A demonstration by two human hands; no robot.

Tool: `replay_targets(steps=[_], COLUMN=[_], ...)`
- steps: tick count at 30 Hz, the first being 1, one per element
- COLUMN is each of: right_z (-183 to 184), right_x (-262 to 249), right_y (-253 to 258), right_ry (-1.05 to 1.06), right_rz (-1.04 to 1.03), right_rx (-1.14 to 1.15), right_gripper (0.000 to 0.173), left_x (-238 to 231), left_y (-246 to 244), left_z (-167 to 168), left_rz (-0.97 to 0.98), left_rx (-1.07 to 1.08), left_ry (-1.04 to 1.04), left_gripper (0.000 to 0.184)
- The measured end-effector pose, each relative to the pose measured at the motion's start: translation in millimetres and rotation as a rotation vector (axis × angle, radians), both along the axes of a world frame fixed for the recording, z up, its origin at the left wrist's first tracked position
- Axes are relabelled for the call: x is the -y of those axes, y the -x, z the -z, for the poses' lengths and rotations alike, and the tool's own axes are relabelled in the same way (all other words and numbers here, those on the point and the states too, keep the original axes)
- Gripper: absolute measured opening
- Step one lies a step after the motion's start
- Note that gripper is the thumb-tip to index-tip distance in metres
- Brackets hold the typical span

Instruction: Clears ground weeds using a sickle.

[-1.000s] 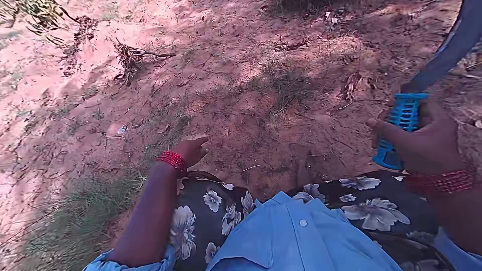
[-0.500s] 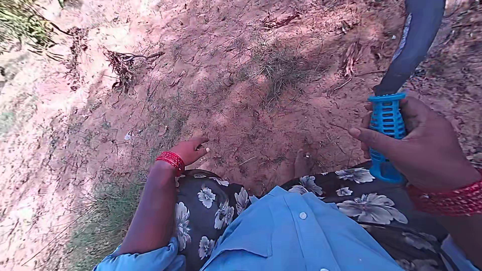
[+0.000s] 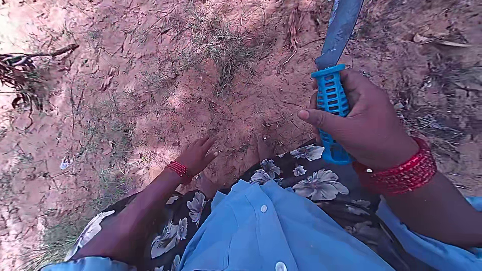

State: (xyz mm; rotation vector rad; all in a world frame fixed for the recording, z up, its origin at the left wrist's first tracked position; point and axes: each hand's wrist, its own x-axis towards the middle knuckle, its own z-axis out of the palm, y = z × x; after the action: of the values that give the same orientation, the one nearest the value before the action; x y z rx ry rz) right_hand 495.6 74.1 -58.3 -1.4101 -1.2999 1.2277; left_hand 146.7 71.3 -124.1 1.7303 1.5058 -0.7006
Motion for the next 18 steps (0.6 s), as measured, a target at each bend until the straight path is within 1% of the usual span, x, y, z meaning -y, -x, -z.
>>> replay_targets(steps=[2,4,5,6,7,8,9,11,12,14,17,18], right_z=[-0.6,-1.0,-0.6,0.6,2.9,6.4,9.1,13.9,15.2,13.2,2.5,-0.7], right_x=[-2.2,-4.6,-5.4,-6.0,-7.2,-9.6,-11.9,-17.1,-19.6,-24.6,-24.9,-23.5], right_y=[-1.1,-2.3,-2.8,-3.7,-5.2,-7.8,-11.3,-18.6,-22.2,-30.8,-44.2,-47.0], right_ry=[-0.025,-0.049,-0.059,-0.067,-0.075,-0.09,-0.105,-0.15,-0.176,-0.232,-0.266,-0.255], right_rz=[0.004,0.004,0.008,0.008,0.007,0.007,0.006,0.026,0.054,0.14,0.269,0.297], right_rx=[0.04,0.077,0.095,0.109,0.112,0.115,0.119,0.138,0.148,0.199,0.325,0.347], right_gripper=[0.053,0.053,0.053,0.052,0.051,0.052,0.053,0.054,0.054,0.056,0.059,0.061], left_x=[13.0,37.8,52.2,65.7,72.5,68.7,58.8,37.0,28.2,17.9,19.1,19.8], left_y=[-50.5,-102.6,-125.4,-142.6,-153.1,-157.1,-158.3,-158.8,-161.8,-175.2,-204.5,-211.7], left_z=[35.5,71.9,89.9,103.9,108.3,104.6,95.1,79.9,72.3,55.7,27.8,19.4], left_rz=[-0.069,-0.164,-0.155,-0.103,-0.047,-0.019,-0.01,-0.012,-0.008,0.007,0.106,0.138], left_rx=[0.209,0.491,0.642,0.754,0.81,0.793,0.726,0.606,0.614,0.728,0.913,0.929], left_ry=[0.077,0.242,0.315,0.351,0.345,0.369,0.376,0.289,0.232,0.14,0.054,0.046], left_gripper=[0.06,0.063,0.06,0.058,0.054,0.05,0.048,0.048,0.049,0.051,0.055,0.052])
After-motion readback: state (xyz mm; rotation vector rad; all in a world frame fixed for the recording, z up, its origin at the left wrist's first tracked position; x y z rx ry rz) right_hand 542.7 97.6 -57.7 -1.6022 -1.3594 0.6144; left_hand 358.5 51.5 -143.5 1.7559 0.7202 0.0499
